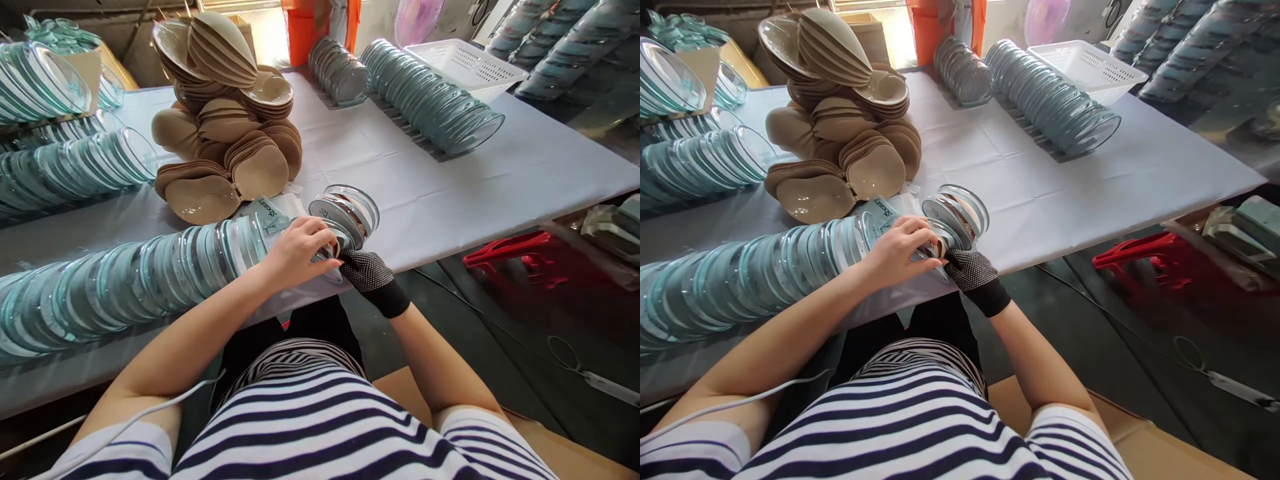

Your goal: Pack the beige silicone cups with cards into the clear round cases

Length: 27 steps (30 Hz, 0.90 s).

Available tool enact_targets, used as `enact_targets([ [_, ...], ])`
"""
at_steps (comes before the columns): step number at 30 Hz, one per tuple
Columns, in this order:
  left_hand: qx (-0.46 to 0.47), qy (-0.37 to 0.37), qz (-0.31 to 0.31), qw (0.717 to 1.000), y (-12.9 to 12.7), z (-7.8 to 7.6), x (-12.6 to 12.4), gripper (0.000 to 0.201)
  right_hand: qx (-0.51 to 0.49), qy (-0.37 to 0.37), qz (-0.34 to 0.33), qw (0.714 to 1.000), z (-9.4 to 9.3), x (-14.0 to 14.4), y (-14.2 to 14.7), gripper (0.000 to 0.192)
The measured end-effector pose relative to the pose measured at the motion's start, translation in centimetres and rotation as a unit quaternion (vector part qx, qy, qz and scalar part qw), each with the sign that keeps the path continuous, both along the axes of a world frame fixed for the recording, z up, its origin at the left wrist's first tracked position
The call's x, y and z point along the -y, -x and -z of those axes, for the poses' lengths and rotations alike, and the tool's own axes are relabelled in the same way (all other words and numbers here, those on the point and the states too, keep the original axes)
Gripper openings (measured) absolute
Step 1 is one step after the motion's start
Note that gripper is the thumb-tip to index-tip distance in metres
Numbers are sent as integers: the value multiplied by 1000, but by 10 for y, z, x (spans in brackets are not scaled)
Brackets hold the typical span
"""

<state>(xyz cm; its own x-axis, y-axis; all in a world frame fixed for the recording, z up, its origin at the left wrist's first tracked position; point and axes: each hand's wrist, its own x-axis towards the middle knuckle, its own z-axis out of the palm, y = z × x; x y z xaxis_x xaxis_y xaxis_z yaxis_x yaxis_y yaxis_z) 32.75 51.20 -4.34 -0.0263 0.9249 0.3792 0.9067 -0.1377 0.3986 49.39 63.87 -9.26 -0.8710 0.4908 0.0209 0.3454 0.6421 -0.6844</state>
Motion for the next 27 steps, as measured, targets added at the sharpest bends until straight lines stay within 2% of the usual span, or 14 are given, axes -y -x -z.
enact_targets([
  [1,-3,1,4,1000,1,-1,0,22,-20,85,-14,996,-2,-3,-1,28],
  [3,-5,6,6,1000,3,-2,-1,23,-56,257,-41,964,-2,-7,-5,30],
  [5,-14,13,7,1000,3,-4,-3,22,-96,369,-30,924,4,-5,-9,37],
  [7,-36,17,10,999,2,-4,-5,23,-155,414,21,896,12,1,-11,41],
  [9,-58,13,8,998,0,-2,-6,24,-196,417,71,884,18,7,-13,42],
  [11,-63,1,-7,998,-3,0,-7,21,-190,347,88,914,18,9,-15,40],
  [13,-53,-9,-32,998,-6,3,-5,19,-170,175,104,964,10,6,-18,35],
  [14,-51,-13,-46,998,-9,5,-3,19,-168,68,121,976,4,3,-18,33],
  [16,-61,-11,-77,995,-17,8,1,28,-184,-116,149,965,-6,-6,-16,35],
  [18,-83,7,-104,991,-28,10,8,50,-191,-215,144,947,-11,-15,-11,51],
  [20,-97,43,-109,988,-36,10,16,69,-178,-247,112,946,-10,-23,-3,66],
  [21,-100,63,-103,988,-37,9,19,71,-172,-249,99,948,-8,-27,1,68],
  [25,-121,127,-37,984,-22,-5,18,47,-211,-234,118,942,2,-55,20,80],
  [27,-154,139,7,978,-7,-14,8,42,-225,-196,97,949,5,-75,34,82],
])
